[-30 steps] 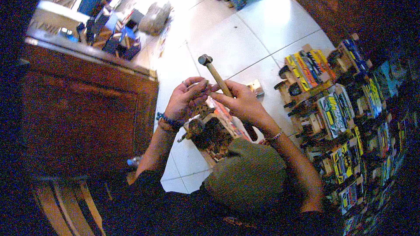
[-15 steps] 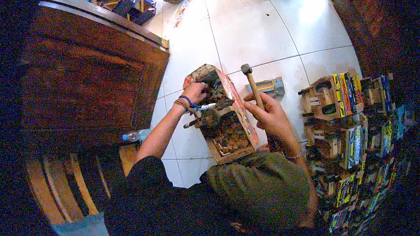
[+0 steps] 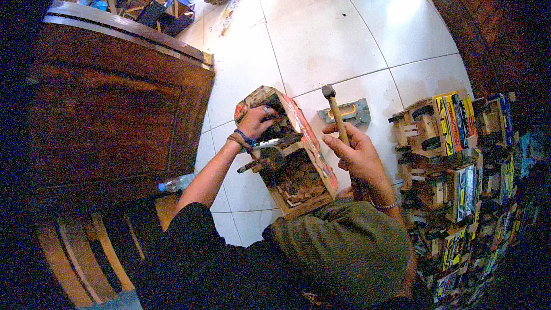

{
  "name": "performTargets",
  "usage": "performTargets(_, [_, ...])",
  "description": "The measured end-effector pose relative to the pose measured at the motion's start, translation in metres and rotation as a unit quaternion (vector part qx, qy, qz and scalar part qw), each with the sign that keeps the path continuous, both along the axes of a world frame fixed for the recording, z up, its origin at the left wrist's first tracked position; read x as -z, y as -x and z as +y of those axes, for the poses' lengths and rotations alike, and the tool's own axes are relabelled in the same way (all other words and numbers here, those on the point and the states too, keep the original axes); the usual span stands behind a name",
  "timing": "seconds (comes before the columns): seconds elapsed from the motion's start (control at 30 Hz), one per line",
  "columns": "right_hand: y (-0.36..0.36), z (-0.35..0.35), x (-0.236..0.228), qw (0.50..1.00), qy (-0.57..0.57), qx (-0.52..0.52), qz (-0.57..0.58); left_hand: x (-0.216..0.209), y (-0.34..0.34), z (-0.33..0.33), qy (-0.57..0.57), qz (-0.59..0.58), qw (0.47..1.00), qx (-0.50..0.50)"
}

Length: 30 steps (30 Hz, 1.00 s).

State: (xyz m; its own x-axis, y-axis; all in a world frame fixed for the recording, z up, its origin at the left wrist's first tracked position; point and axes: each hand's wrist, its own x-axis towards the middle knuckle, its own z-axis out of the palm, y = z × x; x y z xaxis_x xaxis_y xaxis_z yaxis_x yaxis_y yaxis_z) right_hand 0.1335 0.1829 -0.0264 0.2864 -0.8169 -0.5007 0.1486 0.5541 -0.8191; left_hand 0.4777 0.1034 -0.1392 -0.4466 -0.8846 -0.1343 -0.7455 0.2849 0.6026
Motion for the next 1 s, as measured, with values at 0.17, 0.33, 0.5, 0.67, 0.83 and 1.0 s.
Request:
performTargets(0.17, [0.0,0.0,0.004,1.0,0.001,0.012,0.007,-0.031,0.013,0.008,-0.136,-0.004,0.984,-0.115])
performTargets(0.33, [0.0,0.0,0.006,1.0,0.002,0.002,-0.011,-0.038,0.006,0.005,-0.187,0.074,0.965,-0.168])
performTargets(0.5, [0.002,0.003,0.004,1.0,-0.004,0.002,0.012,-0.045,-0.003,0.009,-0.277,0.187,0.914,-0.23])
performTargets(0.67, [0.001,0.001,0.008,1.0,-0.014,-0.012,-0.004,-0.067,0.004,0.02,-0.281,0.267,0.892,-0.231])
performTargets(0.83, [-0.001,0.002,0.007,1.0,-0.01,-0.028,-0.006,-0.084,0.013,0.027,-0.265,0.306,0.88,-0.25])
performTargets(1.0, [-0.006,0.003,0.006,0.999,0.009,-0.039,0.011,-0.093,0.02,0.03,-0.277,0.307,0.871,-0.265])
